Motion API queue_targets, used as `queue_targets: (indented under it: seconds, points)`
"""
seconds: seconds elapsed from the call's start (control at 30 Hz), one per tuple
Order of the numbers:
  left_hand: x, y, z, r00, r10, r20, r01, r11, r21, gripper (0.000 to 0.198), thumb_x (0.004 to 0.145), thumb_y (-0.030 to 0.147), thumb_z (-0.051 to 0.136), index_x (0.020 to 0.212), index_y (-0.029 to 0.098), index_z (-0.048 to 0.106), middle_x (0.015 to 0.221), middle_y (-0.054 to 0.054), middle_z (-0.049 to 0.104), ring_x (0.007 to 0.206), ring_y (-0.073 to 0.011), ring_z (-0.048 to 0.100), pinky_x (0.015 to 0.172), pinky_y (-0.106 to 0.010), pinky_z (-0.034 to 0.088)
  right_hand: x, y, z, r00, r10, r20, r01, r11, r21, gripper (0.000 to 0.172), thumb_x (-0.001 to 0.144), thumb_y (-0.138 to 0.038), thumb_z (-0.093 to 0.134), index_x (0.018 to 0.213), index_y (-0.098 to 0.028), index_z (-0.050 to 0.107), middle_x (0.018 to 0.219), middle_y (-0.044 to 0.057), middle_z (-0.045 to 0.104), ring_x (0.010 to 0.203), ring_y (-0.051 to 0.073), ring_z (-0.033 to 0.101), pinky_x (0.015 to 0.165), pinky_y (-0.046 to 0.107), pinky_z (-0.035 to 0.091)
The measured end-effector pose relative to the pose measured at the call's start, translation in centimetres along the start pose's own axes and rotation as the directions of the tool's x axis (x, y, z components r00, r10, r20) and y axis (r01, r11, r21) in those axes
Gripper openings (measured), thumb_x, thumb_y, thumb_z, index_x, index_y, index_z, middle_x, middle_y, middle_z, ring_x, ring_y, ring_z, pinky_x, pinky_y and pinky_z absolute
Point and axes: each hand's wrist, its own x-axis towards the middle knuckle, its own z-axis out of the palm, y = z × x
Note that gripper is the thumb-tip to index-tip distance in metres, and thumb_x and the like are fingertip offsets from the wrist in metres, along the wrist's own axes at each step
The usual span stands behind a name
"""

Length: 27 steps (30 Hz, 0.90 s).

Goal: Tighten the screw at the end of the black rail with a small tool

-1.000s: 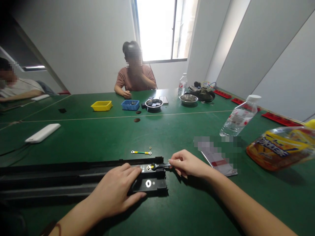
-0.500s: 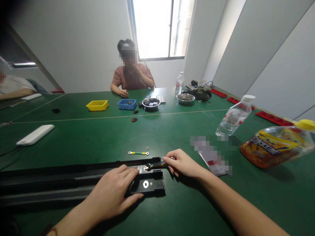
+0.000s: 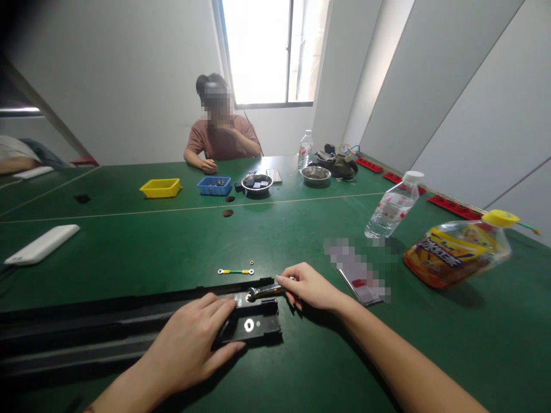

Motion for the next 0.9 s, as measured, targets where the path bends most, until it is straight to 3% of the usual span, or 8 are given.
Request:
queue_targets:
  seconds: [0.33, 0.57, 0.9]
  points:
    - [0.0, 0.0, 0.1, 1.000, -0.003, -0.009, 0.003, 1.000, 0.013, 0.047, 0.092, 0.051, 0.063, 0.128, 0.022, 0.060, 0.115, -0.012, 0.068, 0.106, -0.0323, 0.060, 0.092, -0.047, 0.051, -0.3, -0.6, 0.4, 0.999, 0.024, -0.032, -0.026, 0.997, -0.073, 0.043, 0.093, -0.053, 0.060, 0.072, -0.016, 0.059, 0.051, -0.003, 0.056, 0.041, 0.010, 0.050, 0.043, 0.020, 0.039]
    - [0.0, 0.0, 0.0, 1.000, 0.000, -0.026, 0.000, 1.000, 0.013, 0.047, 0.092, 0.051, 0.063, 0.130, 0.024, 0.059, 0.112, -0.011, 0.068, 0.103, -0.0306, 0.060, 0.092, -0.045, 0.051, -1.0, -1.0, 0.3, 0.999, -0.017, 0.045, 0.026, 0.977, -0.212, 0.040, 0.093, -0.050, 0.061, 0.075, -0.014, 0.064, 0.052, -0.002, 0.055, 0.042, 0.009, 0.049, 0.041, 0.019, 0.035]
    - [-0.2, 0.0, 0.2, 0.999, 0.012, -0.039, -0.011, 1.000, 0.024, 0.047, 0.092, 0.056, 0.060, 0.127, 0.024, 0.060, 0.112, -0.010, 0.068, 0.102, -0.0301, 0.060, 0.091, -0.045, 0.052, -1.9, -1.3, 0.7, 0.986, 0.056, 0.156, -0.021, 0.976, -0.218, 0.055, 0.096, -0.065, 0.049, 0.078, -0.015, 0.063, 0.049, -0.004, 0.054, 0.039, 0.009, 0.049, 0.038, 0.017, 0.035]
